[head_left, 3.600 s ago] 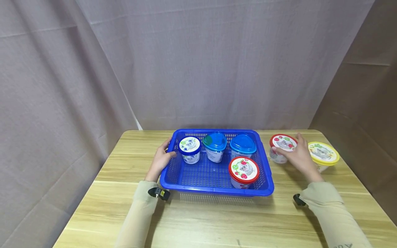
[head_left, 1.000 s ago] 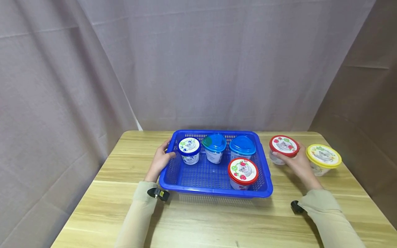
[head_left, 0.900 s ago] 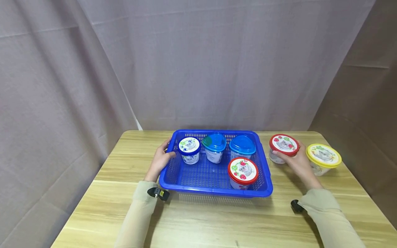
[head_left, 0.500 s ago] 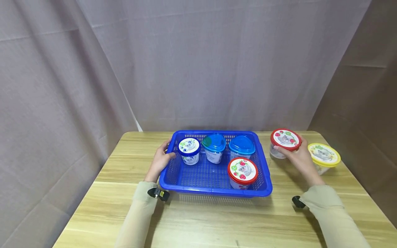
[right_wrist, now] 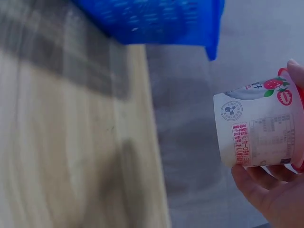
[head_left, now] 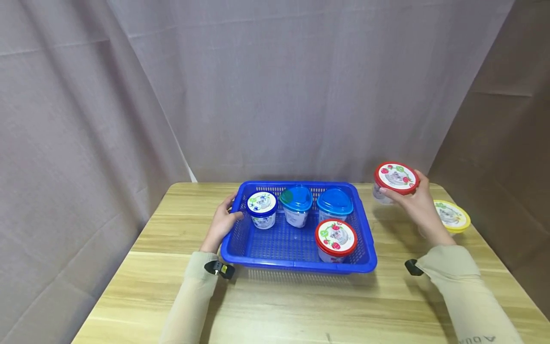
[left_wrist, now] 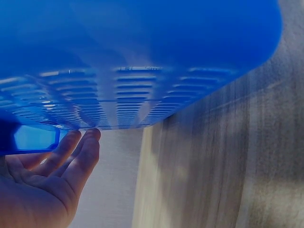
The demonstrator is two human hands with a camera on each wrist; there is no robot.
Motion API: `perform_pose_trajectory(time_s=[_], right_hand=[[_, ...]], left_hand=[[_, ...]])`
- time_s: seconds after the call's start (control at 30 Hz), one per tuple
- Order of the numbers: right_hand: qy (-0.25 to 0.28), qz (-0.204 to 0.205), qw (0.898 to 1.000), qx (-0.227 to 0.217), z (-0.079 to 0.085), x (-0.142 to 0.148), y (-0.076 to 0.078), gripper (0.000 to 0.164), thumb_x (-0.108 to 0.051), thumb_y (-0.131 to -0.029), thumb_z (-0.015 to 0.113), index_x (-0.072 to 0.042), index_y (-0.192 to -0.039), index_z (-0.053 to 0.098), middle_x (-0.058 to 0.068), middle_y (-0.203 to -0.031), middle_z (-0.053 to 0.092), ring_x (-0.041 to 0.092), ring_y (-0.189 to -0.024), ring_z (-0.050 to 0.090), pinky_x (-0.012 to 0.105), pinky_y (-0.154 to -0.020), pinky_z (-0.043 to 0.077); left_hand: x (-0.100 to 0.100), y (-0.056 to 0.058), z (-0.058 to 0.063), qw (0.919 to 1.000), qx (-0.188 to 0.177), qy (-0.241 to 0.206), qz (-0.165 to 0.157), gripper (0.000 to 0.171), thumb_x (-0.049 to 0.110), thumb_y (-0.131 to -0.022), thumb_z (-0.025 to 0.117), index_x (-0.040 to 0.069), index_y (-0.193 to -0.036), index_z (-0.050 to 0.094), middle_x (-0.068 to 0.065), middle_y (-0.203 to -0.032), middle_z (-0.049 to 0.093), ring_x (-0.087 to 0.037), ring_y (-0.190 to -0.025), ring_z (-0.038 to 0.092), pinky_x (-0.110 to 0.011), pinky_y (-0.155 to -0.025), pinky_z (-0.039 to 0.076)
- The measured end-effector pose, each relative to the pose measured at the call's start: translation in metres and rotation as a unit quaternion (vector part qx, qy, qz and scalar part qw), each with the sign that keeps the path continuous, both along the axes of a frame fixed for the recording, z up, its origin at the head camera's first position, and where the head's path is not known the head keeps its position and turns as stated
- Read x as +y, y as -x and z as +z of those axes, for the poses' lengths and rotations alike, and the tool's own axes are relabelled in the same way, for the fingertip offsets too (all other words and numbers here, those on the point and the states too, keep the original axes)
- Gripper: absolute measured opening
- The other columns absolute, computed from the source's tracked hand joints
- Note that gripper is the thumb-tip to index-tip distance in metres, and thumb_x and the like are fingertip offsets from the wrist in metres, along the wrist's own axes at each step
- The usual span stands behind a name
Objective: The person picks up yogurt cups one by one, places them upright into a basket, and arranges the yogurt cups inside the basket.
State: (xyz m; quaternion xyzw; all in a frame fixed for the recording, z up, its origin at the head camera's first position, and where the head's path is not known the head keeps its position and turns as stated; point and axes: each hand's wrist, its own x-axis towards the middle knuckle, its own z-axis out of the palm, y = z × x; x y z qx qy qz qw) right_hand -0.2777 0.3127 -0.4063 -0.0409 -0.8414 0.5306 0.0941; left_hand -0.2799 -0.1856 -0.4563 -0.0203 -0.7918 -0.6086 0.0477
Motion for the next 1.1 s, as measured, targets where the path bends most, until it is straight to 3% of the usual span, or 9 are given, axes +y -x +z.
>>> perform_pose_trajectory(time_s=[0.33, 0.77, 0.8, 1.1], right_hand=[[-0.01, 0.033, 0.999, 0.002, 0.026, -0.026, -0.003, 0.117, -0.049, -0.087, 0.074, -0.015, -0.16, -0.011, 0.027, -0.163, 0.012, 0.048, -0.146, 0.02, 0.067, -0.11, 0.027], [0.0, 0.079, 0.997, 0.022, 0.04, -0.063, -0.006, 0.112, -0.044, -0.088, 0.075, -0.017, -0.16, -0.007, 0.024, -0.163, 0.014, 0.047, -0.148, 0.016, 0.069, -0.109, 0.027], [0.005, 0.082, 0.996, 0.021, 0.04, -0.065, -0.006, 0.112, -0.043, -0.089, 0.075, -0.017, -0.16, -0.007, 0.023, -0.163, 0.014, 0.046, -0.148, 0.016, 0.068, -0.11, 0.027], [0.024, 0.114, 0.993, 0.02, 0.051, -0.088, -0.01, 0.111, -0.04, -0.087, 0.077, -0.016, -0.161, -0.003, 0.021, -0.161, 0.021, 0.042, -0.147, 0.022, 0.065, -0.112, 0.028]], left_hand=[[0.0, 0.001, -0.001, 1.0, 0.004, 0.006, 0.002, 0.083, -0.004, -0.075, 0.062, 0.002, -0.154, 0.038, -0.028, -0.136, 0.056, -0.038, -0.116, 0.059, -0.044, -0.092, 0.05], [-0.001, 0.002, -0.001, 1.0, 0.005, 0.003, -0.001, 0.082, -0.004, -0.076, 0.062, 0.001, -0.154, 0.037, -0.029, -0.135, 0.057, -0.038, -0.115, 0.059, -0.043, -0.091, 0.051], [0.0, -0.002, 0.004, 1.0, 0.004, 0.004, -0.003, 0.082, -0.005, -0.076, 0.062, 0.0, -0.154, 0.037, -0.029, -0.135, 0.057, -0.039, -0.114, 0.06, -0.042, -0.09, 0.051], [0.001, 0.001, 0.0, 0.9998, 0.017, 0.003, 0.0, 0.078, -0.005, -0.078, 0.061, 0.002, -0.153, 0.041, -0.027, -0.131, 0.06, -0.037, -0.112, 0.061, -0.041, -0.09, 0.051]])
